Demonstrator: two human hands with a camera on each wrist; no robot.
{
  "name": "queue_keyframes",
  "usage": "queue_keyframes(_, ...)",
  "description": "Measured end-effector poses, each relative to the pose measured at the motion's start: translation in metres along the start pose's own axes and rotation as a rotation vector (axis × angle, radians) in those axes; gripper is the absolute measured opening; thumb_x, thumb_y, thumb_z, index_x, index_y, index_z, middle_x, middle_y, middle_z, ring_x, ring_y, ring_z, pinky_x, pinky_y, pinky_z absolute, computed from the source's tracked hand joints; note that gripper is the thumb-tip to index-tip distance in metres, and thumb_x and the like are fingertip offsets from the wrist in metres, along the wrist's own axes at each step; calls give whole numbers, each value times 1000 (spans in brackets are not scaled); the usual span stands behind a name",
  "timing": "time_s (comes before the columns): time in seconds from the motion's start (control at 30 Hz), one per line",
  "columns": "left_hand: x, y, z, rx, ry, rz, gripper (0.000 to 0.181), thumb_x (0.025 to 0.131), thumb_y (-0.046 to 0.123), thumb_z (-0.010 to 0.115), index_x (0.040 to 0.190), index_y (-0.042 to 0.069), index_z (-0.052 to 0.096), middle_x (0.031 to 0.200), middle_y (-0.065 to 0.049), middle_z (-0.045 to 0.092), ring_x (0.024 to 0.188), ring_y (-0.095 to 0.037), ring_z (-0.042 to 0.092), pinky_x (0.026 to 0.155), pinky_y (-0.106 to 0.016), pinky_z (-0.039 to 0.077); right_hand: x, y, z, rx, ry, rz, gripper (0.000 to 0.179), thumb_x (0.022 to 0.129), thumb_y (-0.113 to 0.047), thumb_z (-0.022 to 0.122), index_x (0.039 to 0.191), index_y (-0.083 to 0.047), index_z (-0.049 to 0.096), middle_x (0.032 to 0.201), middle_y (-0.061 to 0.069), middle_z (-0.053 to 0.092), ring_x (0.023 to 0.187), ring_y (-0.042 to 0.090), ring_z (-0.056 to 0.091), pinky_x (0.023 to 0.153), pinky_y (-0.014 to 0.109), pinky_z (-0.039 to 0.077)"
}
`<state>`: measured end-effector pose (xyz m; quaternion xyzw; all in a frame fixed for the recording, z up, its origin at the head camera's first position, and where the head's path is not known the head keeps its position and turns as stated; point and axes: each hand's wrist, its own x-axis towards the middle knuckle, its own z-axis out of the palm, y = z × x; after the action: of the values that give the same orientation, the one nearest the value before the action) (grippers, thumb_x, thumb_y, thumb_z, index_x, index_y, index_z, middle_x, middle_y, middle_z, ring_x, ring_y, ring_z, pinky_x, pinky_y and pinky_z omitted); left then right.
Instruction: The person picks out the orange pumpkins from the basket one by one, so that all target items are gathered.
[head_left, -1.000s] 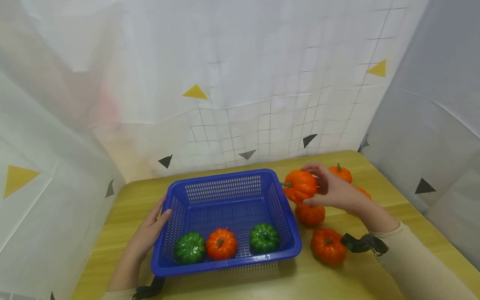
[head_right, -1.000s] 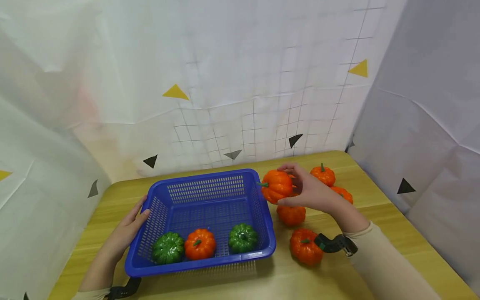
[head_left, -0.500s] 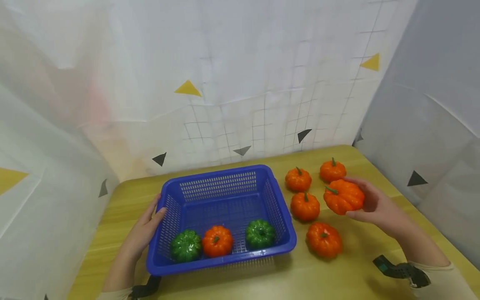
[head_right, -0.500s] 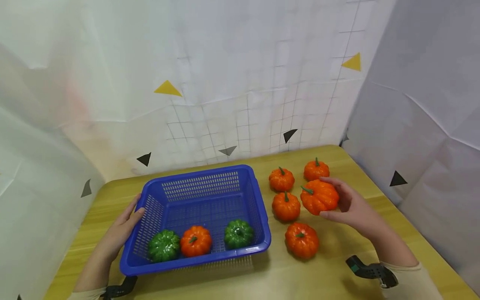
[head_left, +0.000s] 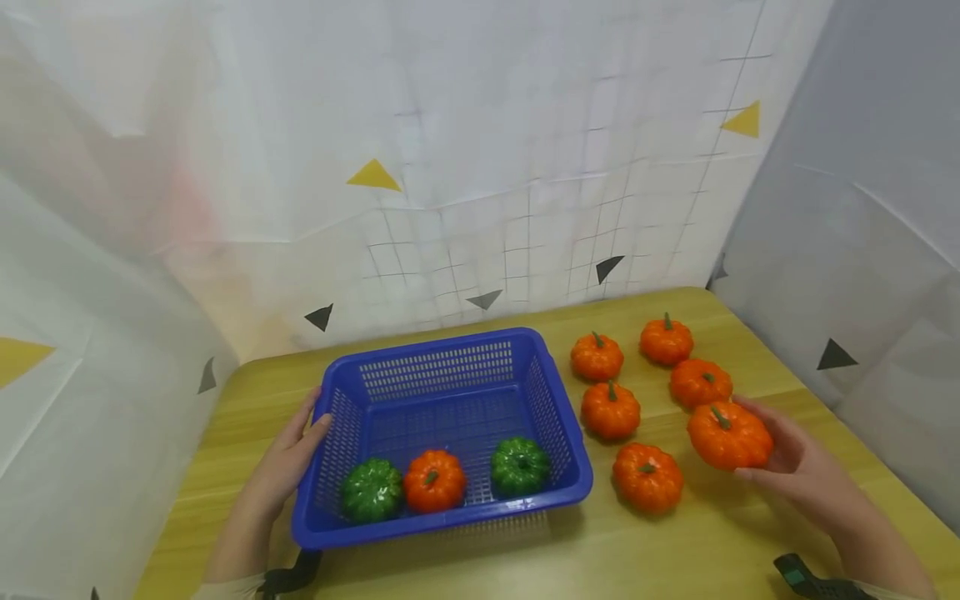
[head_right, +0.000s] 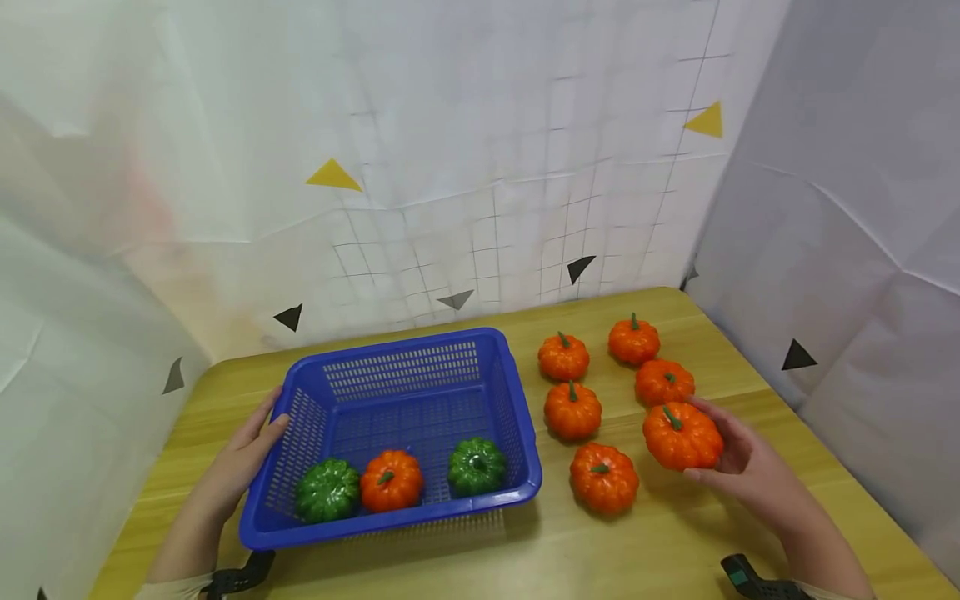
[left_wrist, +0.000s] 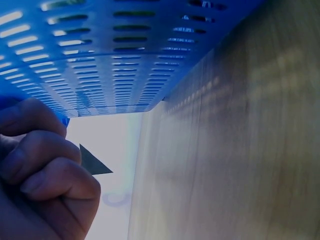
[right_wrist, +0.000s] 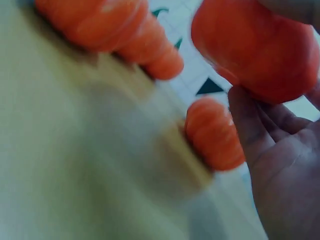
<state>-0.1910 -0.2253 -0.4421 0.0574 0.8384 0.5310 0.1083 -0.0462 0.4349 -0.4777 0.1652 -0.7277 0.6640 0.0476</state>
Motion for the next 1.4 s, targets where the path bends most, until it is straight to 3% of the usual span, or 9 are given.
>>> queue_keyframes(0.07, 0, 1, 0, 6, 4, -11, 71, 102, 56, 41, 160, 35, 7, 161, -19, 18, 125, -41, 49, 103, -64, 35, -6, 5, -1, -34, 3, 26, 85, 82, 27, 57, 153, 6, 17, 159, 8, 22, 134, 0, 37, 98, 17, 42)
queue_keyframes(0.23, 0, 4, -2, 30, 11, -40, 70, 101, 57, 41, 159, 38, 7, 158, -21, 24, 119, -38, 54, 101, -64, 38, -14, 15, 0, -140, 70, 191, 81, 86, 14, 66, 154, -1, 24, 151, 0, 34, 126, -5, 43, 93, 13, 43)
queue_keyframes(0.37, 0, 4, -4, 28, 11, -47, 68, 101, 56, 41, 159, 39, 8, 154, -23, 31, 110, -33, 60, 96, -57, 44, -17, 22, -3, -207, 66, 298, 78, 89, 1, 70, 154, -8, 28, 148, -5, 40, 123, -6, 46, 92, 12, 42)
queue_keyframes(0.67, -2, 1, -6, -13, 7, -24, 66, 103, 53, 41, 159, 39, 9, 145, -26, 42, 102, -31, 64, 87, -49, 52, -13, 22, -4, -376, 19, 380, 81, 88, -18, 77, 152, -4, 30, 152, 20, 34, 119, -15, 41, 91, 9, 38)
queue_keyframes(0.93, -3, 0, -4, 19, -2, -5, 69, 102, 55, 40, 159, 37, 5, 158, -23, 22, 118, -39, 55, 98, -63, 41, -13, 18, -4, -423, 2, 370, 83, 87, -20, 78, 153, -4, 30, 152, 22, 34, 118, -16, 39, 90, 7, 36)
queue_keyframes(1.23, -3, 3, -3, 25, -16, -6, 70, 102, 55, 39, 159, 36, 3, 162, -20, 12, 133, -50, 38, 100, -70, 32, -12, 19, -9, -355, -29, 250, 89, 84, -4, 78, 155, 0, 23, 155, 29, 26, 125, -12, 40, 95, 7, 34)
queue_keyframes(1.3, -3, 4, -2, 23, -16, -8, 70, 102, 56, 39, 159, 36, 3, 161, -21, 15, 128, -48, 44, 99, -69, 35, -12, 21, -11, -344, -24, 215, 91, 82, 1, 78, 155, 0, 23, 153, 27, 30, 125, -8, 43, 96, 8, 35)
queue_keyframes(1.4, -2, 5, -1, 26, -10, -6, 70, 102, 55, 40, 159, 35, 5, 160, -22, 18, 122, -44, 51, 98, -65, 39, -15, 22, -14, -319, -18, 182, 92, 81, 8, 76, 155, -1, 23, 150, 16, 39, 124, -3, 47, 96, 10, 38)
